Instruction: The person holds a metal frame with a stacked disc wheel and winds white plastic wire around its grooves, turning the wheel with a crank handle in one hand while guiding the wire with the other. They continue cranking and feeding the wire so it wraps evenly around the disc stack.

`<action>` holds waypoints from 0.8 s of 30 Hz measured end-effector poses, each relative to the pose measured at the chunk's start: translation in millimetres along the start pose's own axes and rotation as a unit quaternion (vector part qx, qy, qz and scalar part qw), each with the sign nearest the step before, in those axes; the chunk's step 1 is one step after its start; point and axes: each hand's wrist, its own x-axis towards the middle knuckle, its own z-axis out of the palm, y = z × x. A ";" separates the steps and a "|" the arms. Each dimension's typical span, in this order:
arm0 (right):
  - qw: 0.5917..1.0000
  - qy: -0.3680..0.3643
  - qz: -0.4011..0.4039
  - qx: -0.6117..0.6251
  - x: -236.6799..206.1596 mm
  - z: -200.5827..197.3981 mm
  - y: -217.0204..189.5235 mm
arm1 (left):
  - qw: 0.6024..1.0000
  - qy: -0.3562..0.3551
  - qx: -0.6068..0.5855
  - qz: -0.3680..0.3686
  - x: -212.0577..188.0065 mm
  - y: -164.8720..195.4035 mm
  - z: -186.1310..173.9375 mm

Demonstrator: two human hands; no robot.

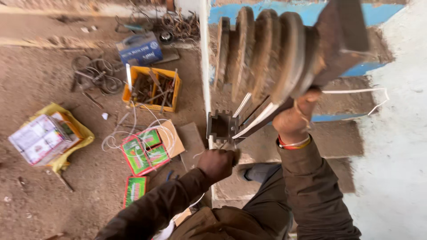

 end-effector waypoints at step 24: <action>0.938 -0.047 0.180 0.291 -106.6 -46.3 0.3 | 0.862 -0.052 0.442 0.245 186.0 -13.0 -216.0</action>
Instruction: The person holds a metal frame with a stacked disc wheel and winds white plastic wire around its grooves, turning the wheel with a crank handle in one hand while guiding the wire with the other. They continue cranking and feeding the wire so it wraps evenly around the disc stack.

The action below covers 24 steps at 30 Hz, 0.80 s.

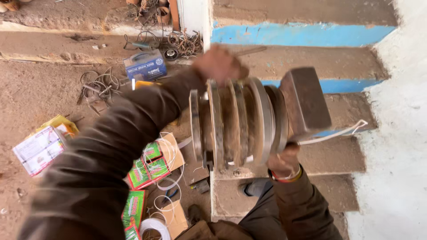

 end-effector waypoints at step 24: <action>0.934 0.025 -0.101 -0.342 63.9 52.7 -37.0 | 0.910 0.098 -0.270 -0.300 -21.4 257.0 214.6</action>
